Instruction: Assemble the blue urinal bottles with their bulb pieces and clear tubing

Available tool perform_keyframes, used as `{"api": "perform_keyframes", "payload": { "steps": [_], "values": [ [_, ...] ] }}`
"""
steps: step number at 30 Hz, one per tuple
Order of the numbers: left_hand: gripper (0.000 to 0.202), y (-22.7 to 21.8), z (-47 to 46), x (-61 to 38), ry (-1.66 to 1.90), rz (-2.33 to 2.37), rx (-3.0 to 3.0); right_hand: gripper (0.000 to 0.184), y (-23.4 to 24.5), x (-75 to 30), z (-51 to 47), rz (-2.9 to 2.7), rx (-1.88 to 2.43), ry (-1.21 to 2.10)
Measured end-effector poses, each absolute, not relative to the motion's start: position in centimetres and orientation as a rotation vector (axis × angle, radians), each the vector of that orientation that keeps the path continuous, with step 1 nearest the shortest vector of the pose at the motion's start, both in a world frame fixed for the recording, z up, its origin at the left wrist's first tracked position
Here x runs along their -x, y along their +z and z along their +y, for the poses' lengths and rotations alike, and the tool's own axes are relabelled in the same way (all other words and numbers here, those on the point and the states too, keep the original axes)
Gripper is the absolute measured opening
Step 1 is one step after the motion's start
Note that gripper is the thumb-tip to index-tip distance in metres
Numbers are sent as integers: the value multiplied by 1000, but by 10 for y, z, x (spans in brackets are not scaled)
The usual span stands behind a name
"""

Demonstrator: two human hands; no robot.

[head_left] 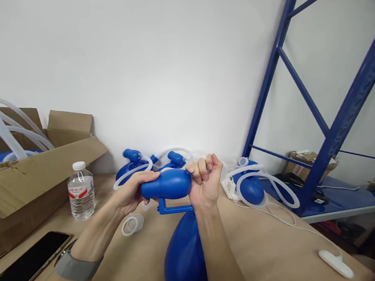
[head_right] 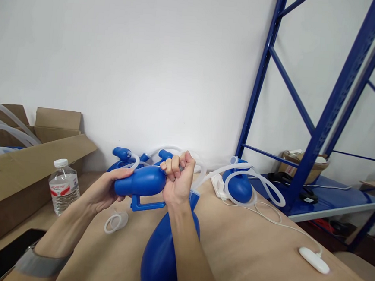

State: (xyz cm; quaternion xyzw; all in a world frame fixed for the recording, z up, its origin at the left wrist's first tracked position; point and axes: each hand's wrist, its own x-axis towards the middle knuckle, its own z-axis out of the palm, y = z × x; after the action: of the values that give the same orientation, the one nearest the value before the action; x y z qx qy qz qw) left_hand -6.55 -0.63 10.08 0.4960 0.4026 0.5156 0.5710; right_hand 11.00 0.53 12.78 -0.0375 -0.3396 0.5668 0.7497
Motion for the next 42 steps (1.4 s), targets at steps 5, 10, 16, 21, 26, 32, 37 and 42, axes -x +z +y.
{"api": "perform_keyframes", "payload": {
  "steps": [5,10,16,21,26,32,37,42],
  "values": [
    [44,109,-25,68,1284,955,-1515,46,134,-117,2,-624,92,1273],
    [45,115,-50,65,1442,1184,-1988,48,133,-136,-2,-600,55,1300],
    [39,100,-46,59,1736,761,-3081,57,121,-162,22,-562,55,1481],
    [24,103,-51,52,1917,548,-3351,56,120,-172,25,-489,-56,1577],
    [30,115,-58,70,2052,792,-3191,49,116,-196,43,-224,-67,1475],
    [35,118,-52,80,1457,1201,-2767,54,100,-212,74,-546,314,1449],
    [28,100,-35,56,713,1656,-2644,50,77,-230,83,-1277,1194,980],
    [19,74,-14,38,389,1870,-2497,46,70,-249,70,-1972,1326,799]
  ]
}}
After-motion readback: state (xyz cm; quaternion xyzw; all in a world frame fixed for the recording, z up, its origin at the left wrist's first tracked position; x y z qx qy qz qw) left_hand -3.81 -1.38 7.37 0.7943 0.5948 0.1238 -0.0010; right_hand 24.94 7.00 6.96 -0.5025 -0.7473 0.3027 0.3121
